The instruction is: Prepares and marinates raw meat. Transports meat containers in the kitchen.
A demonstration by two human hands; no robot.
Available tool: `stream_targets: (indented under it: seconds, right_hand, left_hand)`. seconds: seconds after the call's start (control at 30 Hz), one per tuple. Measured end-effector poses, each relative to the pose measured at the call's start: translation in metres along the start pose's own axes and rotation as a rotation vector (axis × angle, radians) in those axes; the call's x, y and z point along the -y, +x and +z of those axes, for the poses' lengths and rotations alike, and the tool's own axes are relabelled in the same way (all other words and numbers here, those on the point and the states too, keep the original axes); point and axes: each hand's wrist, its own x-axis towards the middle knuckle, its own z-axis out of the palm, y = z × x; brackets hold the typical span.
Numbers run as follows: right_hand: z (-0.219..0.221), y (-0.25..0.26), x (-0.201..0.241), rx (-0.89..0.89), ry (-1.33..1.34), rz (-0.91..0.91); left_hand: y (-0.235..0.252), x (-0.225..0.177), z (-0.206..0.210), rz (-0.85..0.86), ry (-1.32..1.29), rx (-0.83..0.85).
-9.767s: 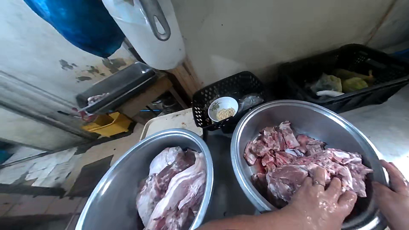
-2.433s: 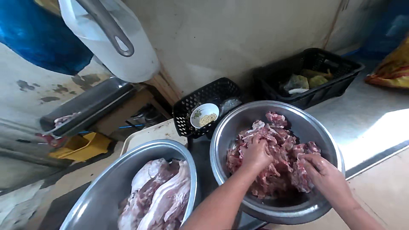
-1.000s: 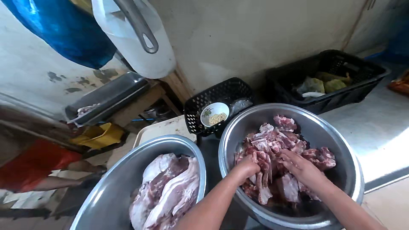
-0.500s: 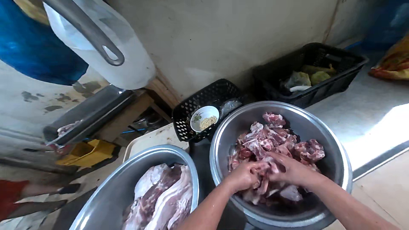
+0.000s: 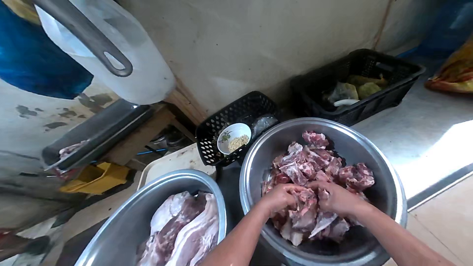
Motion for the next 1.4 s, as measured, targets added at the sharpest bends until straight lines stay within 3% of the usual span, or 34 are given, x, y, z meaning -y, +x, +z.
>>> stream_targets:
  seconds: [0.4, 0.5, 0.57, 0.63, 0.7, 0.77, 0.83, 0.93, 1.0, 1.1, 1.4]
  right_hand:
    - [-0.017, -0.014, -0.009, -0.215, 0.610, -0.149]
    - [-0.029, -0.014, -0.029, -0.457, 1.095, -0.323]
    - [-0.040, -0.010, -0.037, -0.675, 1.267, -0.381]
    - [-0.040, -0.003, -0.036, -0.813, 1.129, -0.364]
    - [-0.031, 0.001, -0.031, -0.817, 0.784, -0.317]
    - [-0.023, 0.002, -0.029, -0.739, 0.399, -0.317]
    - [-0.012, 0.002, -0.022, -0.595, 0.219, -0.334]
    - [0.006, 0.009, -0.013, -0.268, 0.136, -0.285]
    - [0.011, 0.013, -0.007, -0.173, 0.108, -0.186]
    - [0.007, 0.016, 0.000, -0.205, 0.148, -0.082]
    - [0.005, 0.021, -0.006, -0.215, 0.157, -0.113]
  left_hand:
    - [-0.008, -0.002, -0.010, 0.071, -0.451, -0.116]
    - [-0.011, 0.004, -0.018, 0.198, -0.722, -0.233]
    - [-0.012, 0.004, -0.022, 0.253, -0.902, -0.315]
    - [-0.012, -0.001, -0.024, 0.267, -1.000, -0.441]
    - [-0.010, -0.006, -0.017, 0.226, -0.945, -0.612]
    - [-0.003, -0.009, -0.002, 0.164, -0.761, -0.743]
    - [0.006, -0.007, 0.018, 0.156, -0.515, -0.755]
    - [0.011, -0.022, 0.044, 0.166, -0.133, -0.659]
    - [0.011, -0.040, 0.049, 0.101, 0.021, -0.563]
    - [0.011, -0.051, 0.046, 0.021, 0.059, -0.500]
    - [0.008, -0.037, 0.035, 0.053, -0.027, -0.496]
